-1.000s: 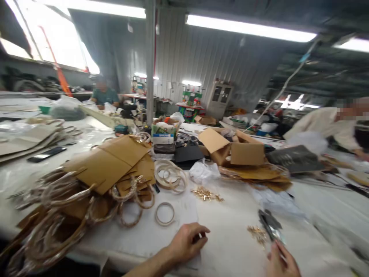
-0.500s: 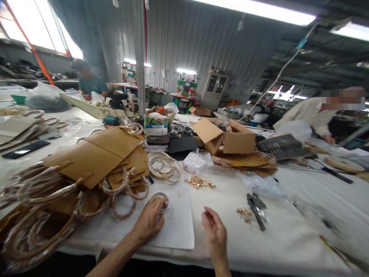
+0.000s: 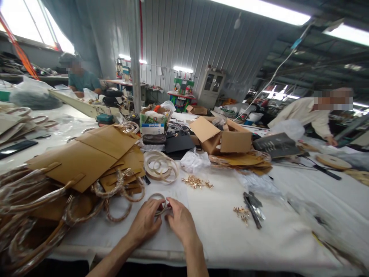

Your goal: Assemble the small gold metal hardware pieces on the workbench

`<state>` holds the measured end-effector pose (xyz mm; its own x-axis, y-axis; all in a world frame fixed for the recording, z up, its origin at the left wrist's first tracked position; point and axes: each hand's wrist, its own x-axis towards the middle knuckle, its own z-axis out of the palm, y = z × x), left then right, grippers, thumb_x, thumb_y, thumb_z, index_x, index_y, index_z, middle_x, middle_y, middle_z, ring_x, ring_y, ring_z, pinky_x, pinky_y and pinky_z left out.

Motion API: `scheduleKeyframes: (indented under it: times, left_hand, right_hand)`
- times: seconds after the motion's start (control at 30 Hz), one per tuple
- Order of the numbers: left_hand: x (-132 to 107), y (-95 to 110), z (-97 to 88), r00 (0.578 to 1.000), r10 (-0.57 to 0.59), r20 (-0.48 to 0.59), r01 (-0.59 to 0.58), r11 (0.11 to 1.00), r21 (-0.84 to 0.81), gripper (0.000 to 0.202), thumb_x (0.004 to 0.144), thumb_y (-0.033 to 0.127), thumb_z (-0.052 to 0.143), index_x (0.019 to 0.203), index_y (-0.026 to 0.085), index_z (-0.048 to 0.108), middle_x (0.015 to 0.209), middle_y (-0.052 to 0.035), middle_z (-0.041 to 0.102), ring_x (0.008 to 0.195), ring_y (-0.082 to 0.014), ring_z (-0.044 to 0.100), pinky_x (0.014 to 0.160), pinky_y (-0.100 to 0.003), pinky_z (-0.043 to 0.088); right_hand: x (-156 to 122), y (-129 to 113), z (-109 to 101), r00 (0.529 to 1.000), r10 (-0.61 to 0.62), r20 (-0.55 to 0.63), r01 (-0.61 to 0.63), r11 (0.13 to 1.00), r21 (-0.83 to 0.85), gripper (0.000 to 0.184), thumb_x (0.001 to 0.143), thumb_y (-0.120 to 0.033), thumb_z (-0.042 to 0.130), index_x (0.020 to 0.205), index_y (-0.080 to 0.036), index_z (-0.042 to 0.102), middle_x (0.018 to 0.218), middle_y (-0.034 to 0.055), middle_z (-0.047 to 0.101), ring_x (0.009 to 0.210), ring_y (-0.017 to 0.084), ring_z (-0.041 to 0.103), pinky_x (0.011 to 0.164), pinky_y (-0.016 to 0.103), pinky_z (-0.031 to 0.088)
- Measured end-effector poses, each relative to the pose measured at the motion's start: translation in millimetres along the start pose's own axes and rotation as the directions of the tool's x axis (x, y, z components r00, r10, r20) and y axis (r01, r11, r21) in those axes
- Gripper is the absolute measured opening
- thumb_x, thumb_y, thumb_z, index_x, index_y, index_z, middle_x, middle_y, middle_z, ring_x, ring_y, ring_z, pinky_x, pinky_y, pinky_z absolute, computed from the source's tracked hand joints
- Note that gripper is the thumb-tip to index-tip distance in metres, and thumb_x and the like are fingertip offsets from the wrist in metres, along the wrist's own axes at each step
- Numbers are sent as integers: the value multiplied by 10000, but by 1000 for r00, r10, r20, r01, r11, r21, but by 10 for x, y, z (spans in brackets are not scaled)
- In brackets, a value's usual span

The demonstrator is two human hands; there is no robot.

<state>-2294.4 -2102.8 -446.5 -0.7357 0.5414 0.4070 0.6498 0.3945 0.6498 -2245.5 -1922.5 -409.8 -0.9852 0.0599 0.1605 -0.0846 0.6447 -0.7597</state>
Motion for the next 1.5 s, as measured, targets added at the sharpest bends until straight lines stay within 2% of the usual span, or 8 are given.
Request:
scheduleKeyframes:
  times: [0.23, 0.4, 0.63, 0.73, 0.93, 1.1, 1.3, 1.5]
  left_hand:
    - [5, 15, 0, 1000, -8, 2, 8, 1000, -1, 560, 798, 7, 560, 1315, 222, 566, 1109, -92, 670, 1062, -291, 596, 917, -433, 492]
    - [3, -20, 11, 1000, -14, -4, 14, 1000, 11, 376, 928, 66, 554, 1257, 244, 598, 1167, -92, 665, 1086, -281, 607, 936, -423, 506]
    - [-1, -95, 84, 999, -10, -40, 12, 998, 56, 230, 975, 118, 566, 1121, 241, 694, 1244, -88, 667, 1058, -244, 651, 930, -376, 541]
    - [16, -85, 56, 1000, 23, 12, -25, 989, 148, 225, 983, 129, 552, 1078, 238, 725, 1287, -85, 654, 1051, -244, 650, 908, -370, 543]
    - [89, -76, -101, 973, 111, 201, -163, 951, 264, 180, 1024, 255, 552, 1042, 250, 731, 1377, -41, 617, 1056, -230, 618, 877, -334, 513]
    - [115, -61, -119, 962, 114, 247, -191, 929, 317, 180, 1043, 250, 522, 1049, 248, 702, 1358, -37, 627, 1071, -245, 603, 898, -354, 498]
    - [97, -81, -97, 958, 172, 230, -217, 958, 186, 208, 1027, 207, 503, 1078, 273, 694, 1317, -40, 644, 1083, -235, 634, 919, -331, 531]
    - [161, -265, -42, 955, 221, 198, -217, 975, -42, 187, 1005, 333, 546, 1071, 356, 719, 1276, 6, 675, 1022, -183, 716, 868, -211, 583]
  right_hand:
    - [65, -20, 111, 999, -47, -19, 47, 999, 15, 426, 831, -83, 541, 1158, -287, 723, 1036, 27, 753, 960, 235, 705, 887, 337, 543]
    - [-42, 138, 250, 991, -54, -118, 59, 998, 38, 347, 900, -118, 530, 1170, -269, 687, 1051, 41, 724, 964, 225, 678, 902, 341, 537]
    - [-305, 251, 358, 985, -34, -169, 33, 999, -6, 240, 986, -190, 509, 1166, -265, 648, 1066, 50, 691, 992, 226, 664, 892, 348, 539]
    - [-379, 266, 386, 981, -34, -191, 29, 999, -32, 209, 1004, -212, 503, 1143, -268, 648, 1054, 49, 686, 994, 230, 660, 884, 349, 533]
    - [-393, 210, 385, 980, -24, -200, 9, 997, -75, 169, 1017, -194, 492, 1088, -250, 636, 1020, 46, 660, 971, 226, 630, 867, 352, 500]
    - [-365, 185, 373, 984, -35, -177, 19, 996, -91, 149, 1013, -181, 513, 982, -248, 643, 955, 35, 635, 926, 223, 608, 835, 339, 473]
    - [-390, 150, 371, 975, -55, -215, 27, 991, -133, 163, 990, -127, 517, 938, -247, 615, 946, 28, 630, 914, 218, 599, 815, 319, 457]
    - [-362, 220, 383, 962, -123, -242, 83, 982, -171, 114, 944, -138, 561, 975, -246, 580, 966, 22, 627, 925, 215, 614, 812, 309, 470]
